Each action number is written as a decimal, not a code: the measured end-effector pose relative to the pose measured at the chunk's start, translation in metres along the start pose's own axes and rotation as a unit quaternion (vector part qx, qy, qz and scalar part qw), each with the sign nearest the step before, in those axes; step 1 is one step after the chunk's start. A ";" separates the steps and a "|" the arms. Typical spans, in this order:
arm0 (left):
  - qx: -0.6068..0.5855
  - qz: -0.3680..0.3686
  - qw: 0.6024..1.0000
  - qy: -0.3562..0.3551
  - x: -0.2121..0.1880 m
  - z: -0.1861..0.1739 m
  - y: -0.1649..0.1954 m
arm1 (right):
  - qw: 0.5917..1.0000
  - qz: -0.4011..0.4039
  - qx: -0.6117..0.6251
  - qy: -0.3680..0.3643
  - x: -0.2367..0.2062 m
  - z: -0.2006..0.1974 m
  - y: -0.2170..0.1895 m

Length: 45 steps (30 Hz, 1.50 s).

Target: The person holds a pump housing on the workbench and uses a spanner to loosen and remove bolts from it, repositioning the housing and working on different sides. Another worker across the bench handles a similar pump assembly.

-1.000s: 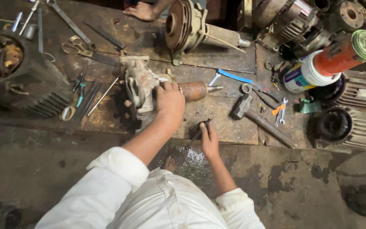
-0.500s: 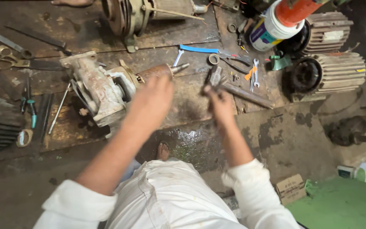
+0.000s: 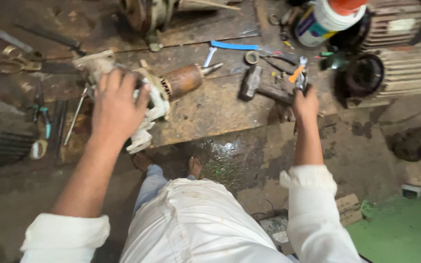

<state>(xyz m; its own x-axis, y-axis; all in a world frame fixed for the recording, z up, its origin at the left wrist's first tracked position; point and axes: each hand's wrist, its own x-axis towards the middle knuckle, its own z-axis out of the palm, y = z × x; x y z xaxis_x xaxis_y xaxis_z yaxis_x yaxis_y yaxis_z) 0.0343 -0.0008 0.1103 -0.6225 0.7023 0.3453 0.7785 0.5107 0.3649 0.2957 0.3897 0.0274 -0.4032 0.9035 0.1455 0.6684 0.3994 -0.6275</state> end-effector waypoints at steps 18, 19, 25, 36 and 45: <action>-0.026 -0.006 0.999 0.032 0.002 0.008 0.000 | 0.884 -0.251 0.077 -0.387 -0.200 0.127 -0.126; -0.028 -0.005 0.999 0.033 0.002 0.009 0.000 | 0.880 -0.254 0.065 -0.395 -0.200 0.129 -0.129; -0.025 -0.011 0.999 0.030 0.003 0.009 0.001 | 0.874 -0.239 -0.015 -0.423 -0.199 0.126 -0.143; -0.028 -0.009 0.999 0.033 0.002 0.010 0.000 | 0.829 -0.299 -0.061 -0.468 -0.176 0.118 -0.161; -0.037 -0.022 0.999 0.032 0.004 0.013 -0.001 | 0.872 -0.379 0.110 -0.290 -0.215 0.121 -0.140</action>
<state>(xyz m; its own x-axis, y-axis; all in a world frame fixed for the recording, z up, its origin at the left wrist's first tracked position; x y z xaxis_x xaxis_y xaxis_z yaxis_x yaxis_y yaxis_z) 0.0323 0.0082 0.0997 -0.6611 0.6456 0.3823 0.7443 0.5000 0.4428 0.2137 0.1204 -0.0089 -0.9681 0.1357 0.2105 -0.0384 0.7502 -0.6601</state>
